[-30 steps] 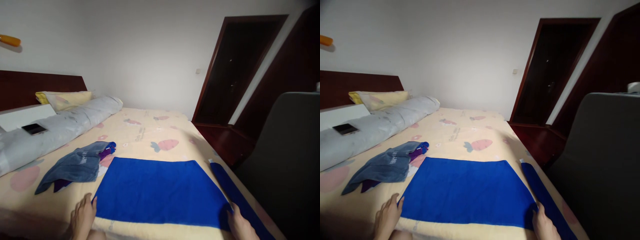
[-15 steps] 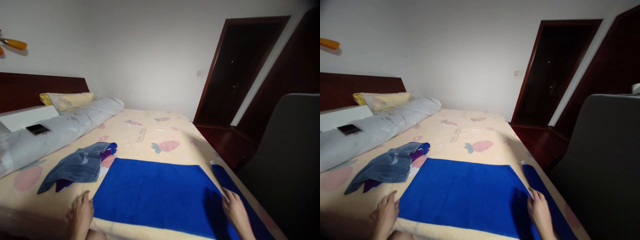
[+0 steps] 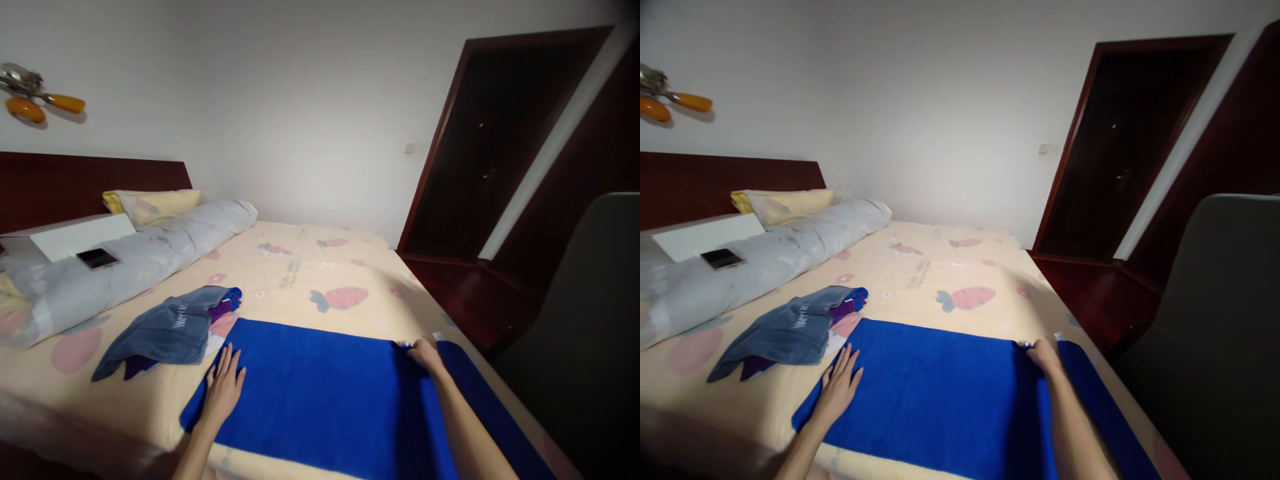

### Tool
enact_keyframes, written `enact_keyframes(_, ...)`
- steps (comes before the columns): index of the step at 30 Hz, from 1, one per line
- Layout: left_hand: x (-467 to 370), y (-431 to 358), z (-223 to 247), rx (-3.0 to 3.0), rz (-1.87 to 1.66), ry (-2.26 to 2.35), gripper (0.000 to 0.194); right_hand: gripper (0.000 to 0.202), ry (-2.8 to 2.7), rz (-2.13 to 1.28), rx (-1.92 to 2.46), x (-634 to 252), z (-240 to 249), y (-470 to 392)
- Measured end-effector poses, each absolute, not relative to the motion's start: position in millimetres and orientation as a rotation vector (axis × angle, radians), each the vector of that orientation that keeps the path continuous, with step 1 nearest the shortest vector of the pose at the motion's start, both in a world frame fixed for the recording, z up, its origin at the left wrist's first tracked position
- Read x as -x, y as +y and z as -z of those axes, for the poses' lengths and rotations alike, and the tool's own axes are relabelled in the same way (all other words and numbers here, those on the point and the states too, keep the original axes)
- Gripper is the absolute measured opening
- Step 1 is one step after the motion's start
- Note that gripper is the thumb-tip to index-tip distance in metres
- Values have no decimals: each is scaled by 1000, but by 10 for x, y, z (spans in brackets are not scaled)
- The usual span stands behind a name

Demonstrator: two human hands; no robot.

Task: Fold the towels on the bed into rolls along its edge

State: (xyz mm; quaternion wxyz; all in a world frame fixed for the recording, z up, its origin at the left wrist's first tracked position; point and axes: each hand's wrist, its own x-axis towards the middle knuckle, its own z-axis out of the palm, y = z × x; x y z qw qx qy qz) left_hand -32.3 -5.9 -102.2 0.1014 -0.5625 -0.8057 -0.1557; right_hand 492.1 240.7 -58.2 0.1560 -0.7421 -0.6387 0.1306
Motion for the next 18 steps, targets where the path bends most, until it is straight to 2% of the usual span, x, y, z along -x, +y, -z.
enact_keyframes(12, 376, -148, 969, 1734, 204, -2555, 59, 50, -1877, -341, 2158, -5037, 501, 2334)
enact_keyframes(14, 357, -145, 977, 1713, 186, -2546, 59, 49, -1775, -163, 2207, -4959, 487, 2208)
enact_keyframes(18, 131, -72, 950, 1752, 230, -2457, 55, 48, -1748, 476, 2089, -4603, 589, 1897)
